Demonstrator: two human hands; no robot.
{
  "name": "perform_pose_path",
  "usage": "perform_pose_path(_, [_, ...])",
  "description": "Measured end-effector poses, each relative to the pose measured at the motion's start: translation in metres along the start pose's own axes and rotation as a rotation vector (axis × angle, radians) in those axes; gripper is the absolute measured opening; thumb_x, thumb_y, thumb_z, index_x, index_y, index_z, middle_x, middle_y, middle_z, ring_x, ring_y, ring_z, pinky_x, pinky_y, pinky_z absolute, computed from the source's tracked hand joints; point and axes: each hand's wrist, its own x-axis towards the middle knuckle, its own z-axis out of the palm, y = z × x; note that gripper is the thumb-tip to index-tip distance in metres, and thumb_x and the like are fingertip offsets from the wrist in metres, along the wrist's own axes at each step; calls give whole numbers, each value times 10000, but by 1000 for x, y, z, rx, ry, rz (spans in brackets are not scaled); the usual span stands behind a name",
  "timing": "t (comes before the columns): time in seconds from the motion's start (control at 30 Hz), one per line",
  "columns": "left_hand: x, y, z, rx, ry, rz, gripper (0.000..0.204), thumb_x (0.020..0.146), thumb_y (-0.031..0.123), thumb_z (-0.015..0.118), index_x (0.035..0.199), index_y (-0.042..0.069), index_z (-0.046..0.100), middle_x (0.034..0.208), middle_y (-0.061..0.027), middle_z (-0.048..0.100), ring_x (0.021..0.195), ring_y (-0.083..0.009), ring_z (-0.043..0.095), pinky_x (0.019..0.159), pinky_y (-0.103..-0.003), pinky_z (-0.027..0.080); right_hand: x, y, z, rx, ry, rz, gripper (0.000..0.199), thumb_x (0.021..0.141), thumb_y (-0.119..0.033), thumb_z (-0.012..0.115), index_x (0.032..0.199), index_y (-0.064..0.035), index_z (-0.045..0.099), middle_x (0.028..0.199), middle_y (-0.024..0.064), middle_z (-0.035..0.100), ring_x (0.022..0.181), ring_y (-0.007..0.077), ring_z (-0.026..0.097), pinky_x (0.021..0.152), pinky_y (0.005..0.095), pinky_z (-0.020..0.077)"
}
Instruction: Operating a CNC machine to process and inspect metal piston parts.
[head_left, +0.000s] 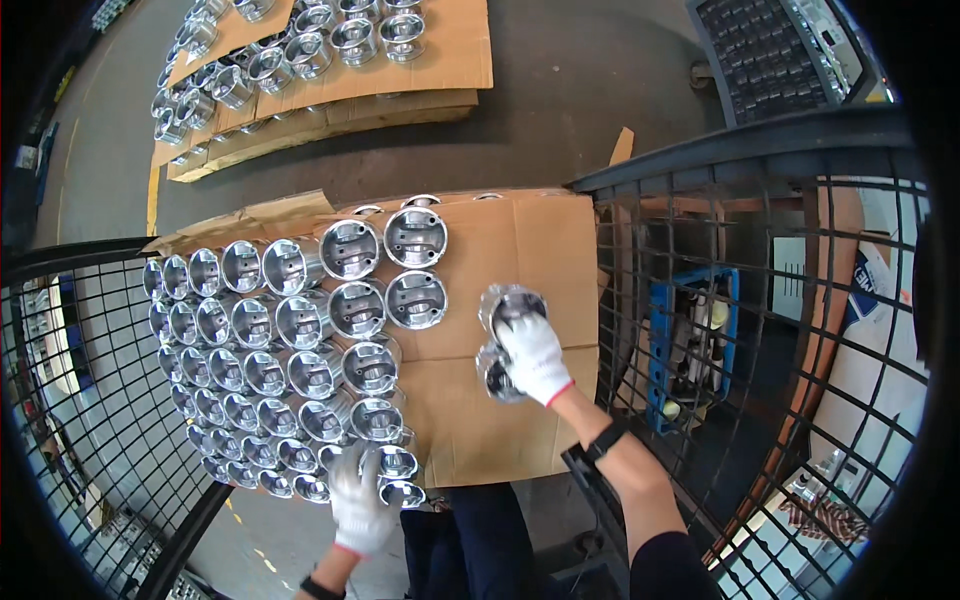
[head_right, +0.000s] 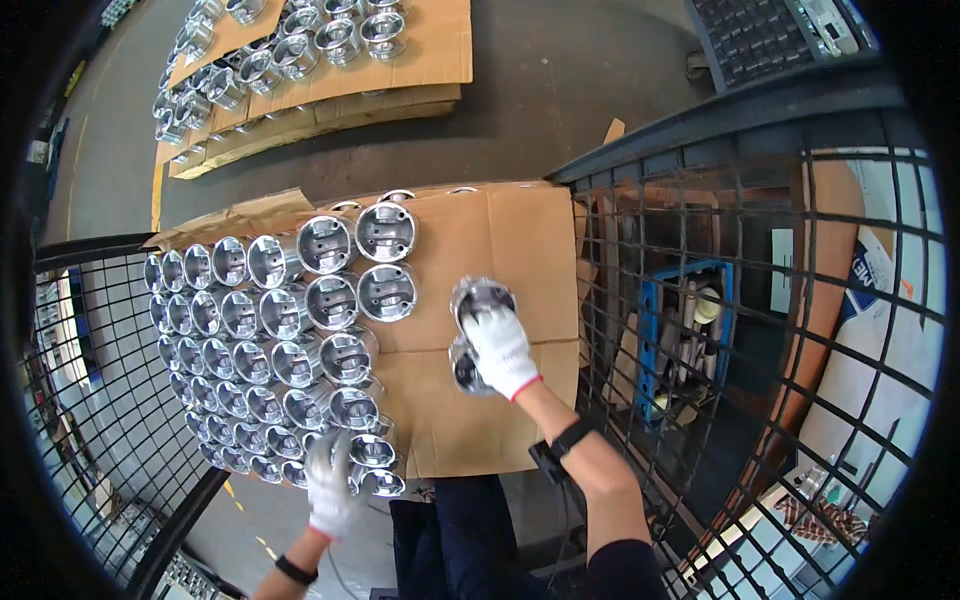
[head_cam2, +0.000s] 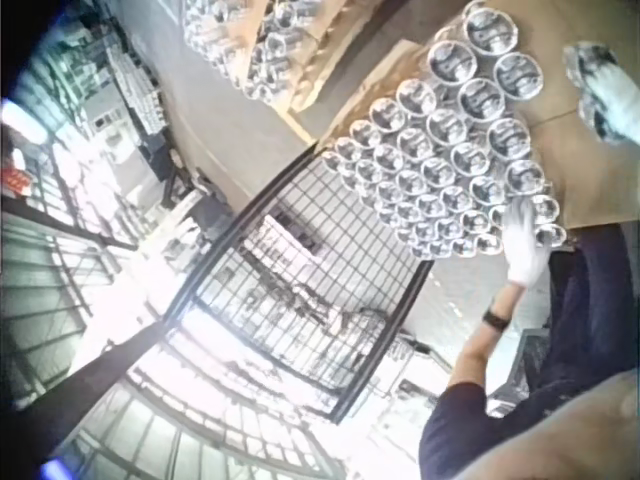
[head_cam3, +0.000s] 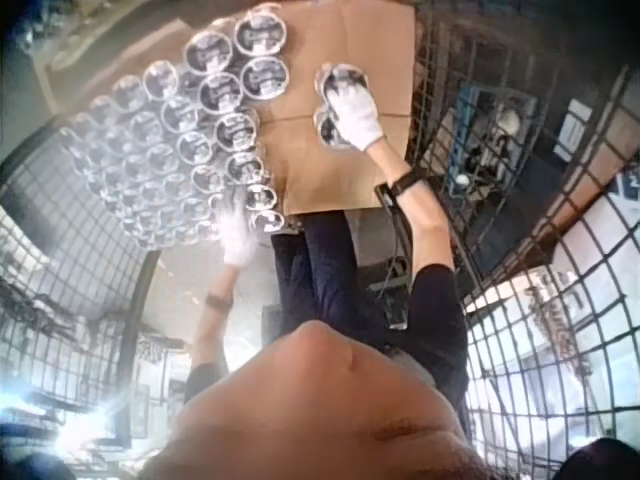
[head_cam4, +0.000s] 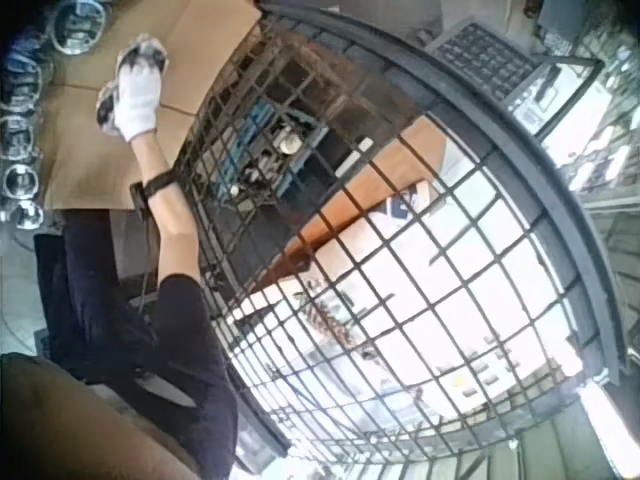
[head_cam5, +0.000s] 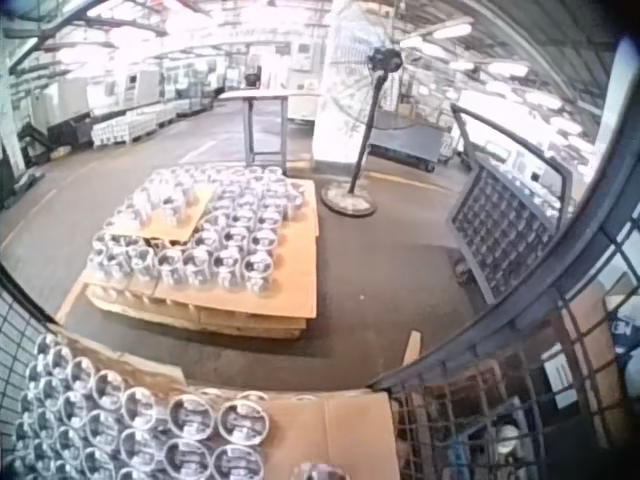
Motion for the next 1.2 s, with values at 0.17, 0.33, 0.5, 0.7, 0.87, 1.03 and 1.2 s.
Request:
perform_pose_path(0.17, [-172, -43, 32, 62, -187, -336, 700, 665, 236, 795, 1298, 40, 568, 1237, -227, 579, 1160, -418, 552, 950, -520, 459, 70, 7, -4, -111, 125, -90, 317, 737, -87, 658, 1054, -71, 660, 1047, 167, 658, 1033, 344, 619, 920, 447, 516])
perform_pose_path(0.33, [-309, -60, 49, 99, -429, -683, 738, 814, 406, 706, 1437, 71, 498, 1350, -267, 573, 1259, -424, 543, 1044, -499, 453, 109, 6, -4, -199, 111, -28, 391, 745, -74, 648, 1135, -61, 647, 1085, 182, 665, 1057, 343, 618, 952, 442, 502])
perform_pose_path(0.5, [-337, -61, 66, -111, -527, -900, 716, 828, 400, 697, 1433, 70, 502, 1347, -262, 577, 1257, -415, 545, 1042, -497, 453, 131, 3, -7, -312, -46, 36, 645, 692, -114, 770, 1303, -111, 561, 1147, 139, 636, 1152, 312, 584, 985, 422, 494])
perform_pose_path(0.7, [-323, -61, 65, -258, -524, -943, 690, 844, 394, 688, 1427, 70, 508, 1342, -256, 581, 1255, -404, 548, 1040, -495, 453, 131, 2, -12, -254, 19, -1, 502, 834, -70, 590, 1335, -62, 549, 1208, 184, 626, 1176, 329, 572, 1021, 438, 470])
perform_pose_path(0.87, [-324, -67, 67, -324, -513, -942, 669, 858, 388, 679, 1422, 70, 512, 1338, -252, 585, 1253, -395, 550, 1039, -494, 453, 113, -10, -30, -267, 195, -78, 541, 786, -130, 657, 1312, -53, 557, 1184, 155, 613, 1171, 325, 551, 1084, 471, 398])
perform_pose_path(1.03, [-336, -72, 68, -368, -509, -933, 648, 872, 382, 671, 1418, 69, 517, 1334, -247, 589, 1251, -385, 553, 1037, -492, 454, 63, -50, -14, -7, 137, 211, 481, 738, -295, 750, 1154, -95, 616, 1115, 107, 636, 1090, 284, 590, 938, 430, 474])
perform_pose_path(1.2, [-349, -76, 64, -379, -513, -925, 626, 886, 377, 663, 1413, 69, 522, 1330, -242, 592, 1249, -376, 555, 1035, -490, 454, 59, -45, 17, -272, -2, 102, 281, 893, -230, 570, 1118, -94, 667, 1144, 110, 678, 1137, 272, 610, 1023, 439, 451])
